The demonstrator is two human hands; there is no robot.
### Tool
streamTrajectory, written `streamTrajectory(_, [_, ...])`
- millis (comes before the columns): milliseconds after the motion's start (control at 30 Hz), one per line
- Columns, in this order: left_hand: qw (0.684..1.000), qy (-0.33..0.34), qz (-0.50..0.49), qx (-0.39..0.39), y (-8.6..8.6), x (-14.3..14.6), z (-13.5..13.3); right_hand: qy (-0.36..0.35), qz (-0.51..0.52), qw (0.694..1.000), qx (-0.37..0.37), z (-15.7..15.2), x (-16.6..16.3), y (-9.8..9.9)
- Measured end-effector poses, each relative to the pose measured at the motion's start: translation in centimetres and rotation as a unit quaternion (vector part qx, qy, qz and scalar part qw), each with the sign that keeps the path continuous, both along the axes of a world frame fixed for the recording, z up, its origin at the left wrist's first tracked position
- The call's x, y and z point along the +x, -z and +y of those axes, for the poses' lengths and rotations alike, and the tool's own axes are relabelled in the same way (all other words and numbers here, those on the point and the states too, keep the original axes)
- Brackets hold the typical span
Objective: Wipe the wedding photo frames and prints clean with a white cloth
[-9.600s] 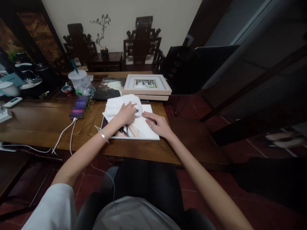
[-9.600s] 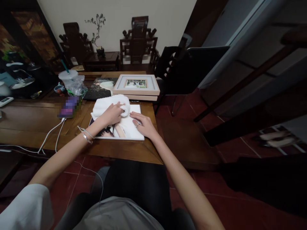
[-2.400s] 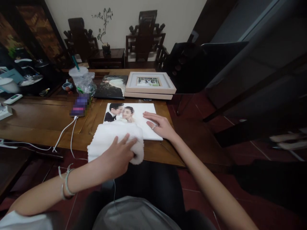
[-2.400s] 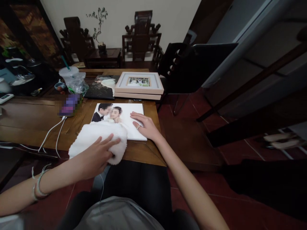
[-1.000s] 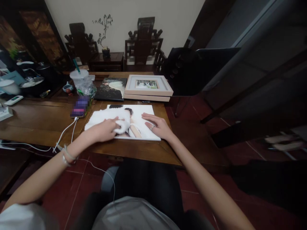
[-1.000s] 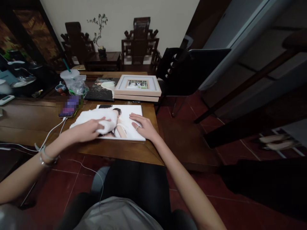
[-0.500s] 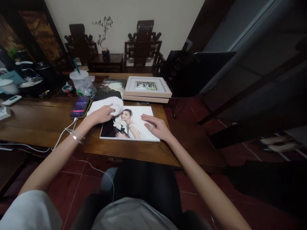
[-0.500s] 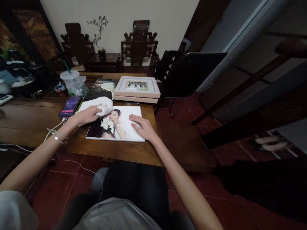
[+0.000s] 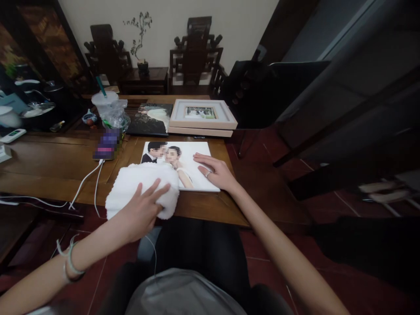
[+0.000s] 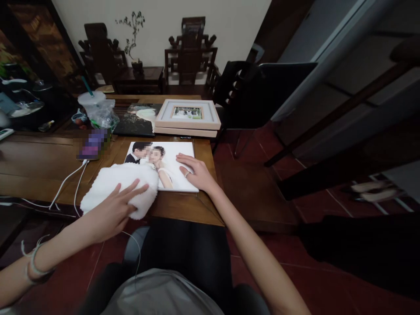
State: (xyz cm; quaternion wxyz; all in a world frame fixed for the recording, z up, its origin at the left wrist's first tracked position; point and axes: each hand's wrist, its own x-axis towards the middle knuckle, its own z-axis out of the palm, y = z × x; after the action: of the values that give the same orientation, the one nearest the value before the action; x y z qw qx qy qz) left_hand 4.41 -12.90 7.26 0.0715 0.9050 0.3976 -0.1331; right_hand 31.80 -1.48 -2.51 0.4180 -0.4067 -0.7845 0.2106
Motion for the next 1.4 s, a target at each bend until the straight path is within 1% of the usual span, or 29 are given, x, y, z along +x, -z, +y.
streamTrajectory(100, [1.0, 0.008, -0.015, 0.012, -0.1, 0.9, 3.1, 0.002, -0.001, 1.0, -0.005, 0.0, 0.0, 0.0])
streamTrajectory(167, [1.0, 0.005, -0.021, 0.018, -0.2, 1.6, 6.2, 0.002, 0.0, 1.0, -0.008, 0.1, 0.0, 0.0])
streamTrajectory(267, [0.999, -0.02, -0.039, 0.025, -0.1, 2.7, 11.3, -0.001, 0.007, 1.0, -0.011, 0.2, 0.0, 0.0])
streamTrajectory(333, [0.997, -0.045, -0.05, 0.046, 0.2, 3.5, 14.1, -0.001, 0.007, 1.0, -0.014, 0.2, 0.0, 0.0])
streamTrajectory(400, [0.994, -0.06, -0.06, 0.068, 0.6, 4.2, 15.9, -0.001, 0.005, 1.0, -0.016, 0.2, 0.0, 0.0])
streamTrajectory(433, [0.993, -0.062, -0.062, 0.081, 0.8, 4.4, 16.3, 0.0, 0.005, 1.0, -0.016, 0.2, 0.0, 0.0])
streamTrajectory(500, [0.992, -0.054, -0.059, 0.102, 1.2, 4.8, 16.1, 0.002, 0.006, 1.0, -0.018, 0.2, 0.0, -0.1])
streamTrajectory(567, [0.992, -0.039, -0.047, 0.114, 1.4, 5.1, 14.7, 0.003, 0.007, 1.0, -0.021, 0.2, 0.0, -0.1])
streamTrajectory(633, [0.993, -0.032, -0.027, 0.109, 1.4, 5.3, 12.2, 0.0, 0.008, 1.0, -0.023, 0.2, 0.0, -0.1])
streamTrajectory(733, [0.996, -0.023, 0.0, 0.086, 1.1, 5.4, 7.0, -0.002, 0.011, 1.0, -0.022, 0.2, 0.0, -0.1])
streamTrajectory(767, [0.996, -0.014, 0.001, 0.088, 1.1, 5.4, 5.2, -0.002, 0.01, 1.0, -0.02, 0.2, 0.0, -0.1])
streamTrajectory(833, [0.997, 0.024, 0.005, 0.078, 1.1, 5.4, 2.0, 0.0, 0.008, 1.0, -0.018, 0.2, 0.0, 0.0])
streamTrajectory(900, [0.996, 0.049, 0.004, 0.073, 1.1, 5.3, -0.1, 0.0, 0.008, 1.0, -0.017, 0.2, 0.0, 0.0])
streamTrajectory(967, [0.995, 0.06, 0.003, 0.077, 1.0, 5.2, -0.6, -0.001, 0.009, 1.0, -0.014, 0.2, 0.0, 0.1])
streamTrajectory(1000, [0.995, 0.061, 0.003, 0.082, 1.0, 5.2, -0.2, -0.001, 0.009, 1.0, -0.012, 0.2, 0.0, 0.1])
streamTrajectory(1067, [0.994, 0.058, 0.0, 0.092, 0.8, 5.3, 1.5, -0.001, 0.008, 1.0, -0.011, 0.2, 0.0, 0.2])
streamTrajectory(1200, [0.995, 0.032, -0.008, 0.098, 0.4, 6.0, 7.5, 0.002, 0.006, 1.0, -0.015, 0.3, 0.0, 0.2])
streamTrajectory(1300, [0.991, 0.015, -0.031, 0.129, 0.4, 6.6, 11.9, 0.003, 0.007, 1.0, -0.018, 0.4, 0.0, 0.1])
streamTrajectory(1400, [0.991, -0.001, -0.046, 0.125, 0.4, 7.2, 15.1, 0.003, 0.006, 1.0, -0.019, 0.4, 0.0, 0.0])
